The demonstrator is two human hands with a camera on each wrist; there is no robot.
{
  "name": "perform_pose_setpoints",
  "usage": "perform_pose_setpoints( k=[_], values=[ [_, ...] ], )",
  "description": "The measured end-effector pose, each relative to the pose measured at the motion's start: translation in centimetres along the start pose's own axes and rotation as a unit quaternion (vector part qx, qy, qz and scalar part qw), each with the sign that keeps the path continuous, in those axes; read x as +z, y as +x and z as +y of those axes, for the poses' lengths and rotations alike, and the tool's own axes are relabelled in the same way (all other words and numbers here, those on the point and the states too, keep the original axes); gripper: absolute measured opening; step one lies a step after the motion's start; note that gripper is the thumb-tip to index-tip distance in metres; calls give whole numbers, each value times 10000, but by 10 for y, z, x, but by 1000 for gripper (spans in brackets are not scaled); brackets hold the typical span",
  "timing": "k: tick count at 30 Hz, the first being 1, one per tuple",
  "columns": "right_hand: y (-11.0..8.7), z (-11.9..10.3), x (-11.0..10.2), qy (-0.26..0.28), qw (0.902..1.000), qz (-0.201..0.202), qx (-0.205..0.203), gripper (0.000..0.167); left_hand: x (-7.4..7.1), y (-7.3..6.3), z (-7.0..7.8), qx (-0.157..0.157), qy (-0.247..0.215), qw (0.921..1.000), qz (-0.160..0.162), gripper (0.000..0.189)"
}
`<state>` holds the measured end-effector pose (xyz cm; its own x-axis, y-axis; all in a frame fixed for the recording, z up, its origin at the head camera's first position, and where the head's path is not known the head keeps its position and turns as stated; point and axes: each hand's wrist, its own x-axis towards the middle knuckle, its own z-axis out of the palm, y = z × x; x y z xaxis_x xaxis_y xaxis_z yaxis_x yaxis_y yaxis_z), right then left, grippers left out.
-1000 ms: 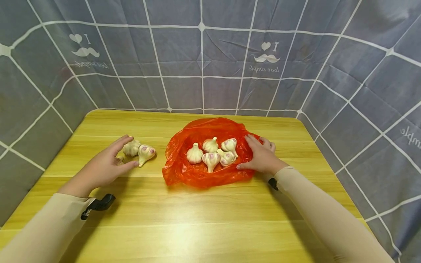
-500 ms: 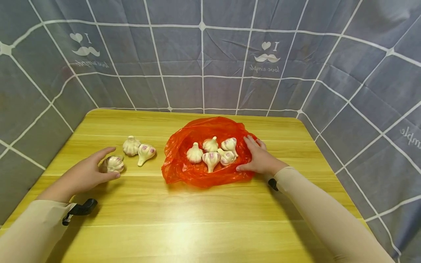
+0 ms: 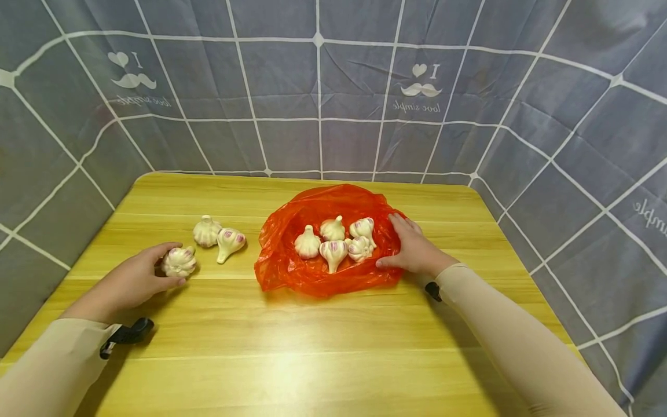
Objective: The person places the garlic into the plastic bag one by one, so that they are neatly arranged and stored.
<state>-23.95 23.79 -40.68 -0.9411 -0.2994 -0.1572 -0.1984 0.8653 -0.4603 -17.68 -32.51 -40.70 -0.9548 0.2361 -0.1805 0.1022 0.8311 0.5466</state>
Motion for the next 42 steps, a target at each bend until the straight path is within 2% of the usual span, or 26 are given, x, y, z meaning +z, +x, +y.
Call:
perform_pose_setpoints(
  k=[5,10,15,21,24,27,31,36,42],
  values=[
    [0,-2,-2,-38,10000,73,-34,122,1,0,0,-33,111,9998,183,88],
    [-1,-5,-3,23,10000,81,0,119,4,1,1,76,261,9989,372,71],
    [-1,-5,-4,69,9998,168,-47,116,7,4,3,98,204,9989,398,65],
    [-2,-4,-6,0,9984,557,-67,108,9,5,4,92,100,9991,393,64],
    [-2,-4,-7,-187,9971,728,87,111,9,6,4,72,87,9992,395,64],
    [-1,-2,-9,-248,9969,625,401,119,9,6,4,69,118,9990,419,64],
    [2,2,-12,44,9973,129,726,123,9,6,4,65,155,9988,451,64],
    [6,2,-10,435,9970,-228,606,124,10,6,4,54,116,9989,460,61],
    [6,-2,-9,404,9984,22,394,118,12,5,4,12,39,9986,528,62]
  ],
)
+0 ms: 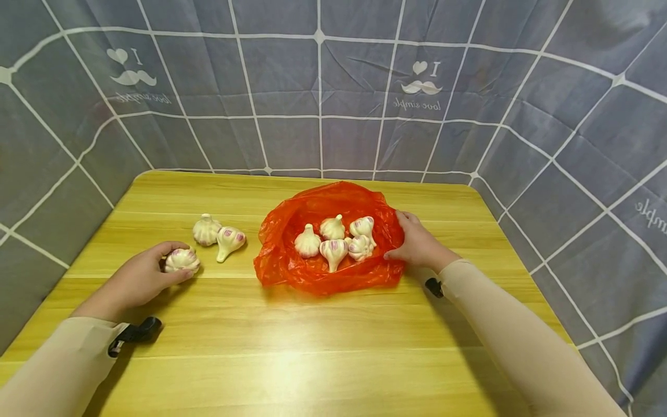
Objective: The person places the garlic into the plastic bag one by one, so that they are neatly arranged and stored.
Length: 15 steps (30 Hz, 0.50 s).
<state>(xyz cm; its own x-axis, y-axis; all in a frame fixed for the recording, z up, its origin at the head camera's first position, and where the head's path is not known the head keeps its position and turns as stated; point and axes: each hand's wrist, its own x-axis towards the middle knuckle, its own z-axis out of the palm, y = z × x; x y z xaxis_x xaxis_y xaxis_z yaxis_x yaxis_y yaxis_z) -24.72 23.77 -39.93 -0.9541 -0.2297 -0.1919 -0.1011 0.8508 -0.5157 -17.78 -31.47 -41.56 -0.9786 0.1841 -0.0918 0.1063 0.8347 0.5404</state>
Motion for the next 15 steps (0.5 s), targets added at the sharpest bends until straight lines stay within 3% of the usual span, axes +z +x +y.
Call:
perform_pose_setpoints(
  k=[7,15],
  values=[
    [-3,1,1,108,9997,196,-13,112,-1,-6,3,61,-293,9985,456,62],
    [0,2,3,442,9981,274,339,103,-3,-11,25,353,-685,9940,775,57]
  ],
)
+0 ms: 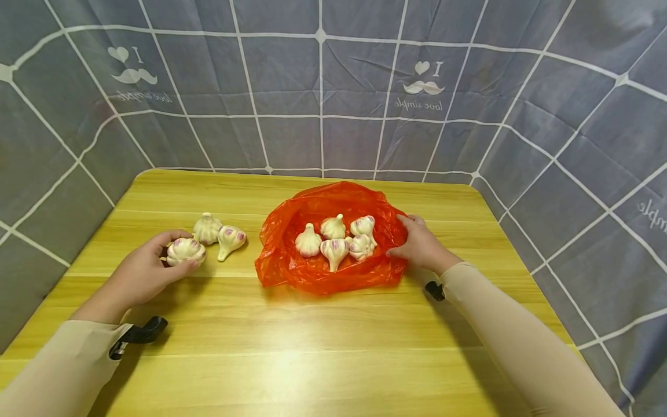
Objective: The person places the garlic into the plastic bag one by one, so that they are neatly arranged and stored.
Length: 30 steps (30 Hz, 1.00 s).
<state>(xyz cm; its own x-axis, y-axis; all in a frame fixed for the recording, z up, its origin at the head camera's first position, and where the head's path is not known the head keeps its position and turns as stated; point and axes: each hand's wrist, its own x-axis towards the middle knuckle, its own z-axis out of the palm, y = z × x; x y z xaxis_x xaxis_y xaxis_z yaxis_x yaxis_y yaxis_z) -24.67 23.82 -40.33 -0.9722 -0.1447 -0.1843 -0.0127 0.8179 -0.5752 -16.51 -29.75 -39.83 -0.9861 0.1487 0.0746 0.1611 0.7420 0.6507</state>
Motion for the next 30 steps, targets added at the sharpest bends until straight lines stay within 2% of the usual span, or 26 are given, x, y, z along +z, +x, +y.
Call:
perform_pose_setpoints(
  k=[7,13,17,23,30],
  values=[
    [0,-4,0,-96,9996,122,-224,105,1,2,20,237,-349,9987,299,53],
    [-1,-5,-2,-45,9993,201,-324,108,7,10,39,555,-776,9943,478,52],
    [-2,-6,-4,31,9991,237,-354,109,12,21,55,687,-1059,9913,372,50],
    [-3,-7,-6,73,9992,212,-327,110,21,40,81,798,-1333,9879,-20,52],
    [-4,-8,-5,60,9992,195,-351,110,28,58,100,792,-1450,9856,-368,55]
  ],
)
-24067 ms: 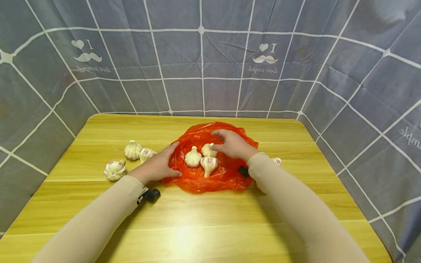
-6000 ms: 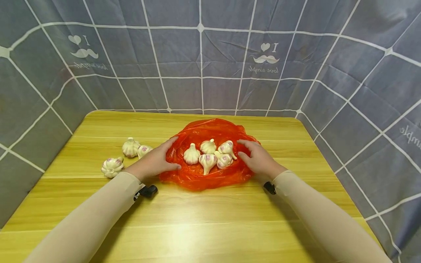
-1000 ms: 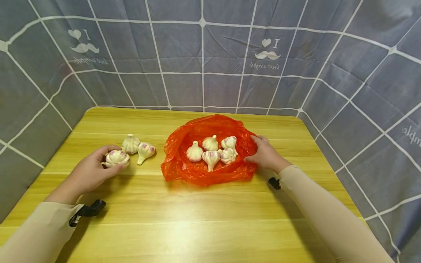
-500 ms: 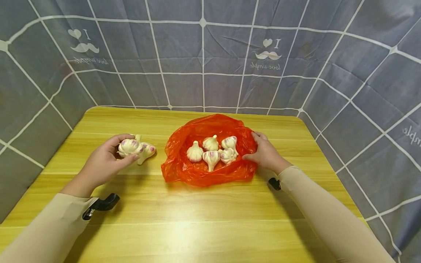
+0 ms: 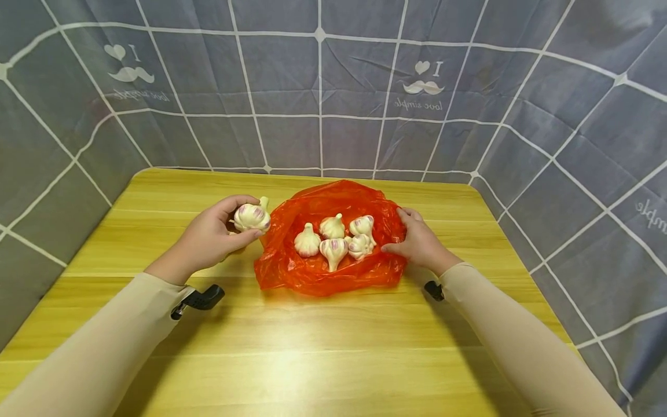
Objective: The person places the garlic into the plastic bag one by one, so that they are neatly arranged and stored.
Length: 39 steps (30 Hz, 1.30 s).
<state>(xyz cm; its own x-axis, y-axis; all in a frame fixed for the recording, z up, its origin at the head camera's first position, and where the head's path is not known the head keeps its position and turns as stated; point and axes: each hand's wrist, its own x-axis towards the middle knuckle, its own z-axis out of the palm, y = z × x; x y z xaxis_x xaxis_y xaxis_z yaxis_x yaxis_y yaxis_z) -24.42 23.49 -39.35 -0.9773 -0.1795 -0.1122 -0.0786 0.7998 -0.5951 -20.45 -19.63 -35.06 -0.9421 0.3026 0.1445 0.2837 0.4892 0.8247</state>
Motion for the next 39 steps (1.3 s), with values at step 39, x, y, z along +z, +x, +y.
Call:
perform_pose_setpoints(
  k=[39],
  values=[
    [-3,-4,-2,110,9999,7,-77,108,74,58,25,589,1570,9713,-1687,50]
  ],
)
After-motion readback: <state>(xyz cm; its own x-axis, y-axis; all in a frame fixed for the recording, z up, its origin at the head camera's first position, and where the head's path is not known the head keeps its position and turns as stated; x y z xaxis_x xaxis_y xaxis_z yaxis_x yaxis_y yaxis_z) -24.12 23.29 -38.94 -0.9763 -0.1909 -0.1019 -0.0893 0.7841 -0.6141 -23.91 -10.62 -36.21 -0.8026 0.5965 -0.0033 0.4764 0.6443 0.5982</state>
